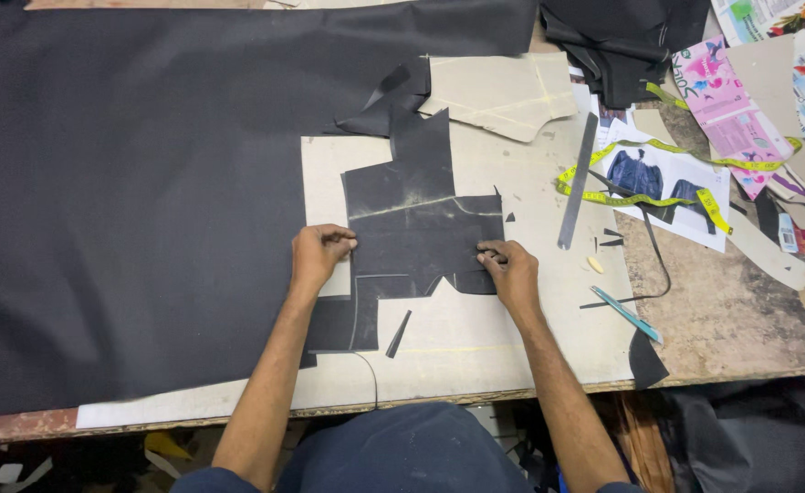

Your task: The person measures and marks a piece of black fabric using a ruler and chalk, then cuts along the marked lines with a rotary cutter. The person also handles a separate small fabric piece and places it on the main fabric.

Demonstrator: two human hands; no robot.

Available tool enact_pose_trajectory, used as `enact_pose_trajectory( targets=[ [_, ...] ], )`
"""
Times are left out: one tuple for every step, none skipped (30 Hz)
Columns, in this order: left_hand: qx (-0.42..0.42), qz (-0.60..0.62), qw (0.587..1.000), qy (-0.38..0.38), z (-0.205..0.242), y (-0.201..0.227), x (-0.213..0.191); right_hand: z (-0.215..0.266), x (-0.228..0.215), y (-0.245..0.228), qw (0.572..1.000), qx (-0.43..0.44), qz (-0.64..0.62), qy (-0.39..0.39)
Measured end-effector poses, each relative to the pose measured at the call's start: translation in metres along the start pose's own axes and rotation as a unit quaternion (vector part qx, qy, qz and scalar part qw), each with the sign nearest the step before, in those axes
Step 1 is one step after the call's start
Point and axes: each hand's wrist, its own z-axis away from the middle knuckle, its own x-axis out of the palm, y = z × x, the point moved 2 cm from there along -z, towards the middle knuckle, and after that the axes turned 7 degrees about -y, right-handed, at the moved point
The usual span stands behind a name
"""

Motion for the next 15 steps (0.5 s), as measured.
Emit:
enact_pose_trajectory(
  targets=[
    [-0.01,0.056,0.998,-0.004,-0.003,-0.003,-0.003,0.0,-0.001,-0.001,1.0,-0.005,-0.001,0.001],
    [-0.02,0.112,0.993,-0.009,-0.005,-0.007,-0.006,0.0,-0.001,-0.001,1.0,-0.009,-0.003,0.001],
    [-0.01,0.098,0.995,0.008,-0.005,-0.009,-0.008,0.0,-0.001,-0.001,1.0,-0.005,-0.005,-0.001],
    [0.0,0.085,0.996,0.026,-0.004,-0.011,-0.009,0.0,-0.001,-0.001,1.0,-0.002,-0.007,-0.003],
    [0.011,0.071,0.996,0.043,-0.002,-0.013,-0.009,0.001,-0.001,-0.001,1.0,0.001,-0.009,-0.006],
    [0.016,0.039,0.998,0.048,0.0,-0.013,-0.008,0.001,-0.001,-0.001,1.0,0.002,-0.008,-0.004],
    [0.022,0.008,0.998,0.054,0.002,-0.012,-0.005,0.001,-0.001,-0.002,1.0,0.003,-0.008,-0.002],
    [0.027,-0.025,0.998,0.059,0.005,-0.011,-0.003,0.002,-0.001,-0.003,1.0,0.004,-0.008,0.001],
    [0.047,-0.048,0.996,0.06,0.007,-0.008,-0.002,0.002,-0.001,-0.004,1.0,0.008,-0.007,-0.001],
    [0.067,-0.07,0.994,0.059,0.01,-0.005,0.001,0.002,-0.001,-0.004,1.0,0.012,-0.005,-0.003],
    [0.087,-0.093,0.99,0.059,0.012,-0.001,0.002,0.002,-0.002,-0.004,1.0,0.016,-0.004,-0.004],
    [0.087,-0.087,0.99,0.063,0.014,0.001,0.003,0.004,-0.003,-0.004,1.0,0.009,-0.006,0.0],
    [0.087,-0.081,0.991,0.067,0.014,0.004,0.003,0.003,-0.003,-0.004,1.0,0.002,-0.008,0.003],
    [0.086,-0.076,0.991,0.07,0.016,0.006,0.003,0.003,-0.001,-0.005,1.0,-0.003,-0.011,0.007],
    [0.073,-0.083,0.992,0.067,0.016,0.009,0.003,0.003,-0.001,-0.004,1.0,-0.002,-0.011,0.006]
  ],
)
